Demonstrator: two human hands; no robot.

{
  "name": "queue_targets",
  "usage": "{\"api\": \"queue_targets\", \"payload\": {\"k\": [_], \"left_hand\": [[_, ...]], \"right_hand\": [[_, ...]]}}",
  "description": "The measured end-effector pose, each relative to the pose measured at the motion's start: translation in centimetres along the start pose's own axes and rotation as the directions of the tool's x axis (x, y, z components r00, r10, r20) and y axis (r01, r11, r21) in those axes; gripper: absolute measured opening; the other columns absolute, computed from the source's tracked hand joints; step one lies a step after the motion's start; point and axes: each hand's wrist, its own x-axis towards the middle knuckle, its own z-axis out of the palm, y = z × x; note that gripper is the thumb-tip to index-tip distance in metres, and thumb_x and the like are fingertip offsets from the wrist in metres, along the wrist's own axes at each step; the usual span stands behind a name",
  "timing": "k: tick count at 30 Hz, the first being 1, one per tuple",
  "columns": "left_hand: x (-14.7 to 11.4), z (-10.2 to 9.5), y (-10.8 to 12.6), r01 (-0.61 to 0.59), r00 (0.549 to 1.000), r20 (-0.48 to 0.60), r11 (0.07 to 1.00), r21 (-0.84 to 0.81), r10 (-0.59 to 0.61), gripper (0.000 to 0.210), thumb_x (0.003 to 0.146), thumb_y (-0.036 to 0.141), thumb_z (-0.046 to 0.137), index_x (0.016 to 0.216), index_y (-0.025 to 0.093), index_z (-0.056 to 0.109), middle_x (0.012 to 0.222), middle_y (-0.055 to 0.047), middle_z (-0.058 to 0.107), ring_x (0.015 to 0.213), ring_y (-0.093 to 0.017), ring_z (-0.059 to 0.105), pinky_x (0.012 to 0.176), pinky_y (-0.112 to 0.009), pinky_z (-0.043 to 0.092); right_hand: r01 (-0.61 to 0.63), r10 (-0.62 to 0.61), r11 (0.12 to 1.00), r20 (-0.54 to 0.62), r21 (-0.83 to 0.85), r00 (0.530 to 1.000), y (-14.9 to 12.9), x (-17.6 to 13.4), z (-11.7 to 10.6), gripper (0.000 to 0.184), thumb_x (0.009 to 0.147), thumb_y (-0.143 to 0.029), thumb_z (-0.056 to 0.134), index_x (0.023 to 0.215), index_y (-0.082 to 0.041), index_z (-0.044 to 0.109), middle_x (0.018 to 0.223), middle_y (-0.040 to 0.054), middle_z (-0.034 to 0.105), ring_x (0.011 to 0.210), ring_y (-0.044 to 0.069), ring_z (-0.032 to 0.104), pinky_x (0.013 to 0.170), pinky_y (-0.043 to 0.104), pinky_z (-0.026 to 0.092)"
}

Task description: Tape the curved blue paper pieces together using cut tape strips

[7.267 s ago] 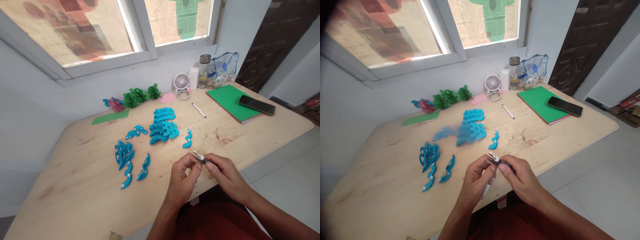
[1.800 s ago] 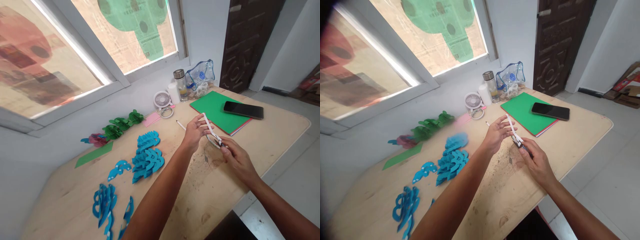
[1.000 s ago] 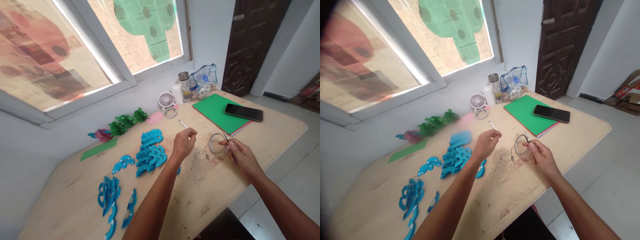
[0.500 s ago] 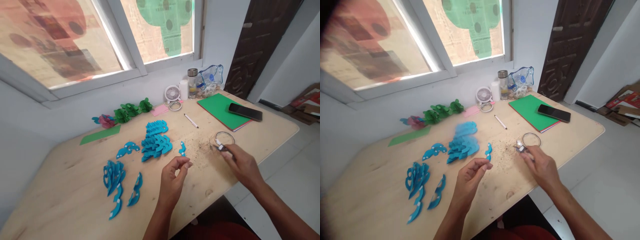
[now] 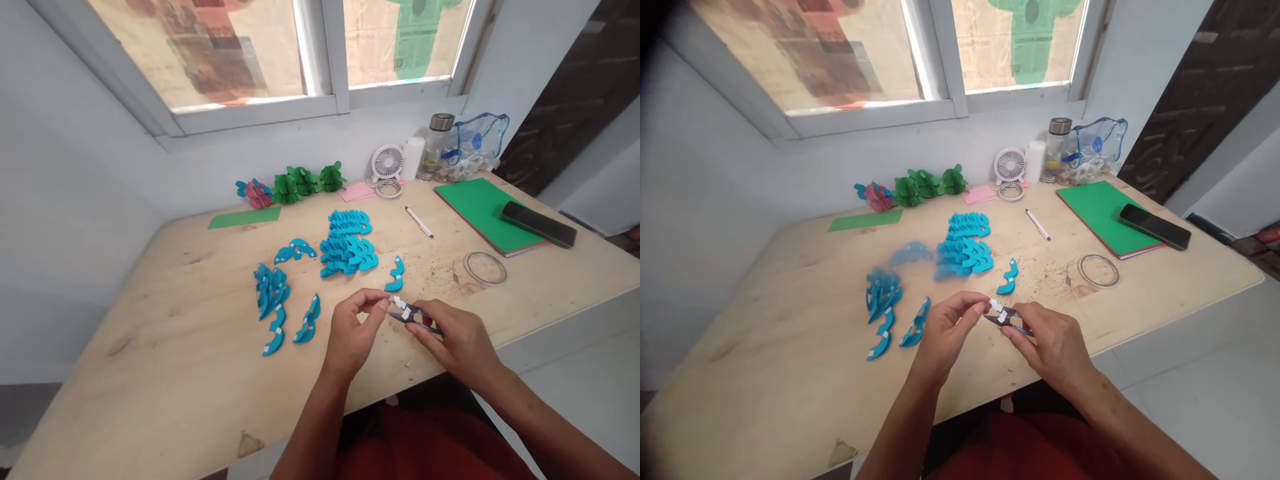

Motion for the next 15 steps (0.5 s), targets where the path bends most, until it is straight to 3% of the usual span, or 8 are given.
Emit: {"api": "queue_targets", "payload": {"k": [5,10,15], "left_hand": [[0.4,0.0,0.4,0.08,0.994,0.071,0.996,-0.044,-0.077,0.015,0.075,0.025,0.062,0.067,0.016,0.068,0.068,-0.004,0.069,0.067,-0.017,0.062,0.069,-0.029,0.048],[0.5,0.5,0.5,0.054,0.996,0.064,0.998,0.021,-0.056,0.015,0.074,0.023,0.062,0.062,0.017,0.066,0.062,-0.001,0.065,0.062,-0.015,0.058,0.065,-0.027,0.046],[0.6,1.1,-0.2,0.024,0.996,-0.084,0.998,0.06,-0.019,0.012,0.074,0.024,0.063,0.065,0.017,0.067,0.065,-0.001,0.066,0.067,-0.015,0.058,0.069,-0.027,0.045]], "right_hand": [[0.043,-0.042,0.999,0.037,-0.021,0.998,-0.2,-0.1,-0.1,0.024,0.094,-0.036,0.047,0.094,-0.017,0.062,0.069,0.0019,0.065,0.057,0.013,0.061,0.055,0.024,0.041],[0.03,-0.027,0.999,0.09,-0.027,0.996,0.2,-0.3,-0.2,0.025,0.093,-0.038,0.047,0.095,-0.018,0.062,0.071,0.0024,0.066,0.059,0.015,0.062,0.056,0.025,0.042],[0.001,-0.001,1.0,0.139,-0.001,0.99,1.3,-1.1,0.0,0.025,0.094,-0.038,0.047,0.099,-0.018,0.061,0.078,0.004,0.068,0.067,0.016,0.065,0.061,0.025,0.044]]}}
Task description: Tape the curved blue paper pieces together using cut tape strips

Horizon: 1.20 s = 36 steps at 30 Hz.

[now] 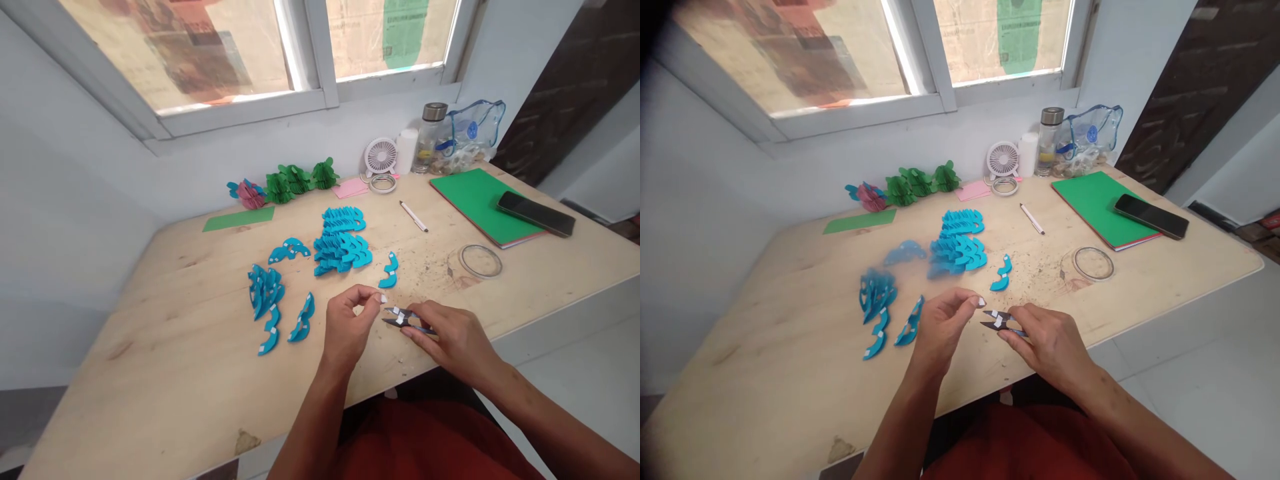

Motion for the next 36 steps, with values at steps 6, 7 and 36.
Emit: {"api": "queue_targets", "payload": {"k": [6,7,36], "left_hand": [[0.9,1.1,-0.8,0.005,0.999,-0.039,0.997,-0.083,-0.008,0.015,0.077,0.029,0.062,0.071,0.016,0.067,0.069,-0.002,0.069,0.072,-0.016,0.063,0.073,-0.028,0.048],[1.0,1.4,-1.0,0.01,0.999,-0.038,0.996,-0.089,-0.014,0.015,0.077,0.029,0.061,0.072,0.016,0.067,0.068,-0.002,0.069,0.071,-0.016,0.064,0.073,-0.028,0.048],[4.3,4.0,-5.6,-0.33,0.94,0.166,0.674,0.661,0.299,0.064,0.066,-0.006,0.05,0.125,0.021,0.048,0.096,-0.007,0.067,0.097,-0.025,0.058,0.086,-0.042,0.045]], "right_hand": [[-0.124,0.125,0.99,-0.017,0.073,0.992,2.1,-1.4,-0.1,0.027,0.094,-0.039,0.045,0.101,-0.019,0.061,0.076,0.002,0.067,0.062,0.015,0.063,0.056,0.025,0.044],[-0.158,0.161,0.984,-0.022,0.087,0.987,2.5,-1.6,-0.2,0.027,0.093,-0.04,0.045,0.101,-0.019,0.061,0.075,0.0014,0.066,0.061,0.015,0.063,0.056,0.025,0.044],[-0.266,0.23,0.943,-0.183,-0.202,0.956,8.9,-1.3,1.5,0.028,0.088,-0.038,0.051,0.102,-0.017,0.064,0.079,0.0076,0.065,0.079,0.025,0.061,0.067,0.034,0.044]]}}
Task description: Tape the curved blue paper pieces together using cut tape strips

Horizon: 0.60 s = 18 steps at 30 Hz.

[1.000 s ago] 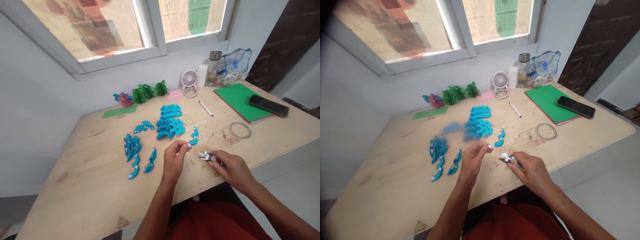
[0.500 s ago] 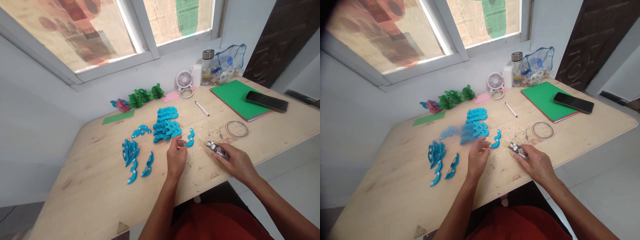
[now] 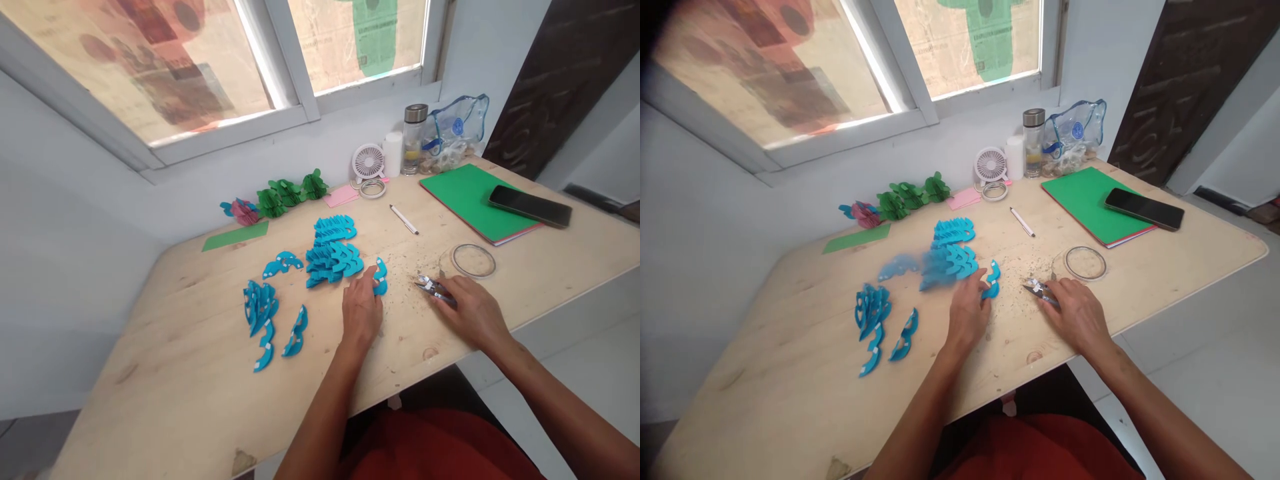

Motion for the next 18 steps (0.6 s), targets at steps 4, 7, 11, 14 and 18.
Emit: {"api": "queue_targets", "payload": {"k": [4,7,11,14,18], "left_hand": [[-0.8,-0.7,0.2,-0.033,0.999,-0.008,0.999,-0.043,0.033,0.061,0.072,0.0,0.052,0.128,0.022,0.043,0.101,-0.007,0.066,0.095,-0.023,0.061,0.084,-0.04,0.047],[-2.0,-1.4,0.6,-0.046,0.998,-0.039,0.99,-0.132,0.041,0.063,0.074,0.003,0.051,0.132,0.024,0.037,0.101,-0.005,0.065,0.093,-0.02,0.062,0.084,-0.038,0.048],[-3.6,-1.9,1.2,-0.01,0.999,-0.047,0.973,-0.232,-0.001,0.065,0.075,0.004,0.052,0.134,0.026,0.034,0.1,-0.003,0.064,0.092,-0.018,0.062,0.082,-0.036,0.05],[-4.4,-2.1,1.6,0.005,0.999,-0.05,0.954,-0.3,-0.02,0.063,0.077,0.006,0.052,0.134,0.026,0.034,0.099,-0.003,0.063,0.092,-0.018,0.062,0.083,-0.035,0.05],[-4.9,-2.5,2.4,0.024,0.997,-0.064,0.933,-0.36,-0.051,0.063,0.076,0.005,0.052,0.133,0.025,0.035,0.098,-0.003,0.063,0.09,-0.017,0.061,0.082,-0.034,0.049]], "right_hand": [[0.034,-0.035,0.999,-0.023,-0.037,0.999,0.2,0.5,0.5,0.03,0.088,-0.038,0.052,0.103,-0.016,0.064,0.081,0.0092,0.063,0.081,0.026,0.057,0.071,0.036,0.042],[0.042,-0.044,0.997,-0.032,-0.07,0.999,0.4,0.6,0.8,0.032,0.088,-0.039,0.052,0.105,-0.016,0.065,0.084,0.0105,0.062,0.082,0.027,0.055,0.072,0.037,0.04],[0.033,-0.037,0.995,-0.042,-0.095,0.998,0.4,0.4,1.1,0.033,0.088,-0.041,0.052,0.106,-0.016,0.066,0.082,0.01,0.062,0.08,0.027,0.054,0.071,0.038,0.039],[0.019,-0.024,0.995,-0.05,-0.101,0.998,0.3,0.3,1.1,0.033,0.089,-0.041,0.052,0.105,-0.016,0.066,0.081,0.0098,0.062,0.081,0.027,0.054,0.071,0.038,0.039],[0.004,-0.009,0.994,-0.052,-0.108,0.999,0.1,0.2,1.0,0.031,0.088,-0.039,0.053,0.106,-0.017,0.065,0.084,0.0101,0.063,0.085,0.028,0.056,0.072,0.038,0.038]]}}
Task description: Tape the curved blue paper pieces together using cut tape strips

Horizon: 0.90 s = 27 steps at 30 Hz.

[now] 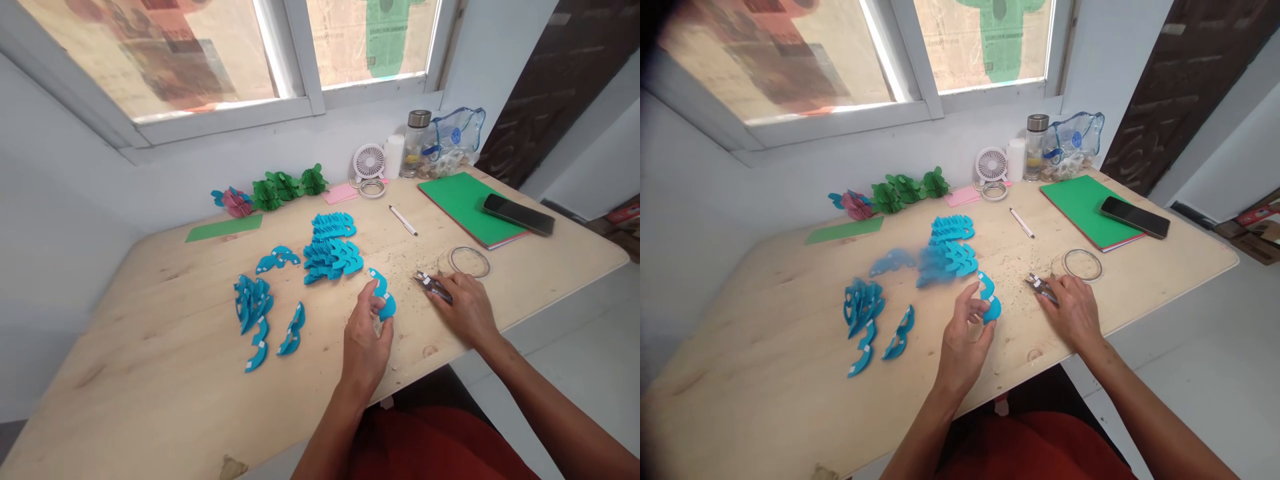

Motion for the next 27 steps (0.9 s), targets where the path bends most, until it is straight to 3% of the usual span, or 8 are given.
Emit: {"api": "queue_targets", "payload": {"k": [7,10,13,16,22,27], "left_hand": [[-0.3,-0.8,1.6,0.012,1.0,0.016,0.996,-0.093,-0.011,0.061,0.074,0.003,0.055,0.13,0.025,0.041,0.094,-0.001,0.064,0.084,-0.015,0.06,0.077,-0.029,0.048],[-0.6,-1.0,2.1,0.018,0.999,0.052,0.992,-0.127,-0.011,0.06,0.073,0.003,0.056,0.128,0.025,0.044,0.094,-0.001,0.064,0.084,-0.014,0.06,0.076,-0.028,0.048],[-1.0,-0.9,2.6,0.024,0.995,0.096,0.988,-0.154,-0.009,0.057,0.074,0.003,0.057,0.126,0.025,0.048,0.094,-0.001,0.065,0.084,-0.015,0.06,0.077,-0.029,0.048],[-1.2,-0.8,3.1,0.003,0.994,0.112,0.985,-0.174,0.016,0.056,0.074,0.004,0.057,0.125,0.026,0.051,0.094,-0.001,0.065,0.084,-0.015,0.06,0.075,-0.029,0.048],[-1.4,-0.4,3.7,-0.042,0.989,0.132,0.986,-0.161,0.064,0.057,0.074,0.003,0.056,0.124,0.029,0.052,0.092,-0.001,0.064,0.081,-0.015,0.059,0.072,-0.028,0.048],[-1.5,-0.1,4.0,-0.053,0.991,0.115,0.988,-0.146,0.07,0.054,0.074,0.003,0.056,0.121,0.028,0.054,0.09,0.0,0.064,0.079,-0.015,0.059,0.073,-0.028,0.048]], "right_hand": [[-0.044,0.044,0.998,-0.006,0.055,0.999,0.0,-0.1,-0.2,0.031,0.086,-0.04,0.055,0.103,-0.019,0.067,0.085,0.0107,0.064,0.085,0.029,0.056,0.071,0.039,0.039],[-0.085,0.098,0.973,-0.052,0.215,0.994,-1.1,0.3,-1.7,0.026,0.087,-0.039,0.055,0.099,-0.02,0.068,0.089,0.0102,0.066,0.084,0.027,0.058,0.076,0.04,0.042],[-0.109,0.137,0.823,-0.009,0.558,0.991,-3.0,1.0,-4.1,0.019,0.089,-0.033,0.054,0.095,-0.021,0.067,0.088,0.0075,0.066,0.088,0.023,0.059,0.08,0.037,0.045],[-0.146,0.105,0.675,0.102,0.723,0.989,-5.0,1.5,-6.2,0.017,0.088,-0.034,0.055,0.091,-0.023,0.068,0.085,0.0046,0.065,0.085,0.022,0.06,0.078,0.035,0.046],[-0.193,0.104,0.61,0.164,0.769,0.981,-6.6,1.5,-7.0,0.012,0.085,-0.031,0.058,0.086,-0.024,0.068,0.098,0.0063,0.062,0.101,0.024,0.057,0.093,0.044,0.041],[-0.226,0.167,0.596,0.155,0.77,0.974,-6.7,1.3,-7.0,0.01,0.082,-0.03,0.059,0.079,-0.023,0.066,0.1,0.0065,0.061,0.102,0.025,0.055,0.093,0.046,0.041]]}}
